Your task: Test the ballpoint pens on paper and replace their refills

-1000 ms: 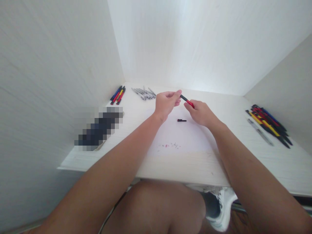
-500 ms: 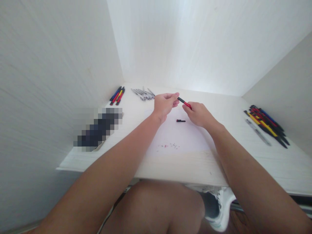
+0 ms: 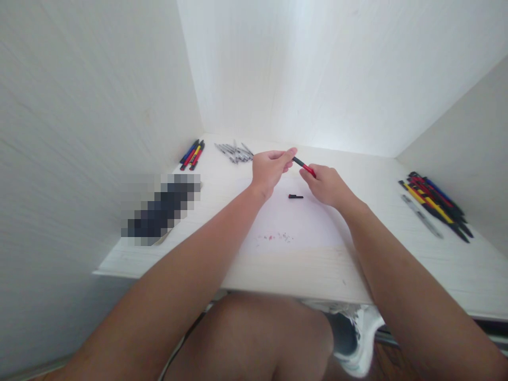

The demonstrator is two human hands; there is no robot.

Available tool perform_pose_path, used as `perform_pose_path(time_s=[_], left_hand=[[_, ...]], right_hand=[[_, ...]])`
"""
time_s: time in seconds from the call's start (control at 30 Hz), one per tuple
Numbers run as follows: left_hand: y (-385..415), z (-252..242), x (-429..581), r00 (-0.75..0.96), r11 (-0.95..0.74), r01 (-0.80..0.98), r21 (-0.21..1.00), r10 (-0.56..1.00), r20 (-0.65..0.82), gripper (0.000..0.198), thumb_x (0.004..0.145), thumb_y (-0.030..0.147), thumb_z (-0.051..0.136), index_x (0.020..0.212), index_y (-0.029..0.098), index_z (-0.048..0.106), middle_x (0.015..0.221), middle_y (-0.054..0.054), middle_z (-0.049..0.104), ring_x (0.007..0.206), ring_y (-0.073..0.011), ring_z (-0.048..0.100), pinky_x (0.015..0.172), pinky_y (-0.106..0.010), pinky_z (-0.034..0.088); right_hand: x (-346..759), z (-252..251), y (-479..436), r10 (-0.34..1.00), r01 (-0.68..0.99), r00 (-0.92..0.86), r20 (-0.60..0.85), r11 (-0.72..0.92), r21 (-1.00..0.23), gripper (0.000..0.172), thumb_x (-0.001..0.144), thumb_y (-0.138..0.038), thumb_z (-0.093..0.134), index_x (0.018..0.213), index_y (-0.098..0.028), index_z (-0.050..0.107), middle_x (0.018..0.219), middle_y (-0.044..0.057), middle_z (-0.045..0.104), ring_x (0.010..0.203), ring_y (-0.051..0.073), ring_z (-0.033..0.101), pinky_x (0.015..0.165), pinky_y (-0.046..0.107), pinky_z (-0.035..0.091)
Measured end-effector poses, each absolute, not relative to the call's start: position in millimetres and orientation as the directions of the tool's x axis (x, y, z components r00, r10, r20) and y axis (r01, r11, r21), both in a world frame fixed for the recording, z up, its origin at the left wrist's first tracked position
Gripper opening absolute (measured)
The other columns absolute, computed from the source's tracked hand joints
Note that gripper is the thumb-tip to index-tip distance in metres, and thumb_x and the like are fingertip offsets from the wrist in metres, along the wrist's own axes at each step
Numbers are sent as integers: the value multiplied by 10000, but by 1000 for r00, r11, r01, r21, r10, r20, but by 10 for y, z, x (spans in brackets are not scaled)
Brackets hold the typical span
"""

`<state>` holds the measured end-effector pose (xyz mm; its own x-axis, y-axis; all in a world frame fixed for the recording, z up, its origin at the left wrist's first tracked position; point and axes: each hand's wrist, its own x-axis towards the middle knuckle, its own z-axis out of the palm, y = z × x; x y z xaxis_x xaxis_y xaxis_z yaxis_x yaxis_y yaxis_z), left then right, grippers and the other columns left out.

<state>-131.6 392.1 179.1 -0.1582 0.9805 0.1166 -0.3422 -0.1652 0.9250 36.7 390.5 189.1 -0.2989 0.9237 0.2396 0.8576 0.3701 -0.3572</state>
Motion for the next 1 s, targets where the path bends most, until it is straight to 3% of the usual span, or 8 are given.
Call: perform_pose_path(time_s=[0.4, 0.7, 1.0], left_hand=[[3951, 1737, -1297, -156, -91, -403, 911, 987, 30, 261, 850, 329, 842, 702, 157, 713, 741, -65, 726, 758, -161, 712, 816, -319, 566], [3955, 1774, -1311, -116, -77, -425, 902, 993, 31, 258, 848, 258, 840, 668, 148, 690, 710, -57, 698, 729, -152, 698, 869, -346, 552], [3958, 1766, -1327, -48, -125, -387, 913, 992, 116, 227, 872, 263, 797, 696, 153, 705, 729, -56, 703, 773, -149, 689, 882, -336, 551]], right_hand=[[329, 1897, 3879, 914, 900, -302, 270, 367, -236, 322, 1050, -410, 420, 793, -216, 421, 755, 82, 610, 638, 192, 446, 618, 328, 270], [296, 1903, 3863, 920, 869, -315, 233, 378, -320, 403, 1050, -402, 402, 695, -211, 419, 655, 46, 525, 593, 170, 402, 620, 336, 260], [324, 1885, 3916, 963, 840, -239, 125, 270, -470, 469, 1003, -414, 486, 599, -205, 373, 568, 8, 408, 554, 140, 380, 583, 327, 283]])
